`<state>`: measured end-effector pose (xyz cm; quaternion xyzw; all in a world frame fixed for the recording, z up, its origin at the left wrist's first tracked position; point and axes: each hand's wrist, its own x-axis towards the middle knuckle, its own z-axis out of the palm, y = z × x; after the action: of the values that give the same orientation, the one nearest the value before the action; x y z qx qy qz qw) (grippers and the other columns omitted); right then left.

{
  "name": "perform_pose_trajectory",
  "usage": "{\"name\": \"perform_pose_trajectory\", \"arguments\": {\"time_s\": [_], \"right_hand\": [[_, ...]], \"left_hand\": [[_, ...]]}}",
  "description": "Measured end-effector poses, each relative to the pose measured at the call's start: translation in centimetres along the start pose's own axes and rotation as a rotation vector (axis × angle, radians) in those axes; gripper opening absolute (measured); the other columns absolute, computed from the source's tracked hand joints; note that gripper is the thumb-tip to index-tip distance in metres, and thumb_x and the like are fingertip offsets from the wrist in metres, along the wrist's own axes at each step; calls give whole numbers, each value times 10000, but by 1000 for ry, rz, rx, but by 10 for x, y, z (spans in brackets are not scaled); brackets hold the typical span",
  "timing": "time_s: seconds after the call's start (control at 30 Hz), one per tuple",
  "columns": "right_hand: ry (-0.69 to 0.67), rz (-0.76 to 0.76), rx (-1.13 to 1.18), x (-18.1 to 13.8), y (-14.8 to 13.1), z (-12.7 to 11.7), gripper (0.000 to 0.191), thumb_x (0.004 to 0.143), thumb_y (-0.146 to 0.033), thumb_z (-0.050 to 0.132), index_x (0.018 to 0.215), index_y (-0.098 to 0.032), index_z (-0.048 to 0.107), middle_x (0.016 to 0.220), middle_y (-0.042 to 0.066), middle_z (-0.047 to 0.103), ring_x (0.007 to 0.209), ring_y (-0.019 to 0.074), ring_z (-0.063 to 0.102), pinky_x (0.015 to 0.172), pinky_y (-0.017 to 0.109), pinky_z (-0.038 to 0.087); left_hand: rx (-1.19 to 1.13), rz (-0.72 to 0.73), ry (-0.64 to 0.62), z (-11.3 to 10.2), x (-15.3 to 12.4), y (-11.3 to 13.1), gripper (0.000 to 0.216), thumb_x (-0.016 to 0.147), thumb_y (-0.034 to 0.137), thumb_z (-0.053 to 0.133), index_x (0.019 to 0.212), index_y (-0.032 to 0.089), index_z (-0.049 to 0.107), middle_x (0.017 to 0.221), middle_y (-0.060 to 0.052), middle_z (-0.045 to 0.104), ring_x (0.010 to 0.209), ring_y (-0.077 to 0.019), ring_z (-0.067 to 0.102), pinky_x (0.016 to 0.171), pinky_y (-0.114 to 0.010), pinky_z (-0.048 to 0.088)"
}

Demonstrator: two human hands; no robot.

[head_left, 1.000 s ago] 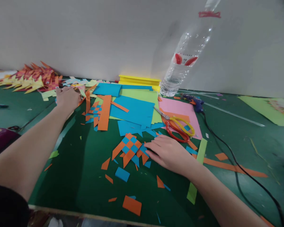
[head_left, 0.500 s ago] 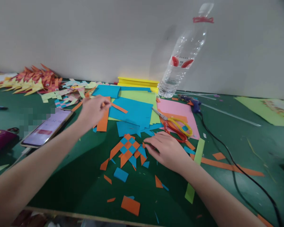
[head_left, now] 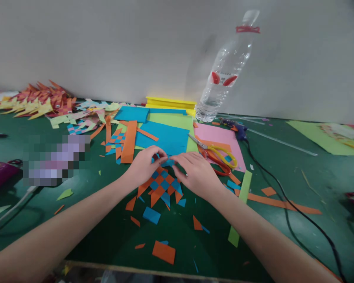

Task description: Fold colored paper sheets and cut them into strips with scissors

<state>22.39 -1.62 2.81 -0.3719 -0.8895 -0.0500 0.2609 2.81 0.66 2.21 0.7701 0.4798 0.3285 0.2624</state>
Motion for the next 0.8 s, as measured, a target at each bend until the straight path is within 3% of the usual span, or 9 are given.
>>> {"name": "perform_pose_trajectory", "arguments": {"time_s": [0.17,0.27,0.6,0.8], "right_hand": [[-18,230,200,19,2,11,176,925,-225,504,1033,-188,637,964,77,732,826,205,660,712,331,491],[0,284,303,24,7,22,152,915,-246,529,1005,-203,643,949,61,736,839,192,672,692,302,493],[6,284,328,15,14,36,135,930,-270,556,964,-208,671,949,56,748,884,197,680,757,324,510],[7,160,211,12,13,40,149,951,-259,548,946,-203,686,954,50,763,883,198,693,794,327,505]], "left_hand": [[-10,-34,64,-3,10,0,132,897,278,564,807,226,645,845,-27,705,744,-176,619,668,-312,493],[-9,-54,86,-3,11,-6,150,890,307,585,791,232,669,836,-28,719,737,-176,624,654,-310,488],[-3,-56,48,2,8,-13,181,881,359,594,801,250,715,852,-25,740,768,-194,654,668,-322,491],[11,-19,14,-3,3,-16,208,879,385,599,758,248,697,817,-15,736,765,-193,659,668,-314,482]]}}
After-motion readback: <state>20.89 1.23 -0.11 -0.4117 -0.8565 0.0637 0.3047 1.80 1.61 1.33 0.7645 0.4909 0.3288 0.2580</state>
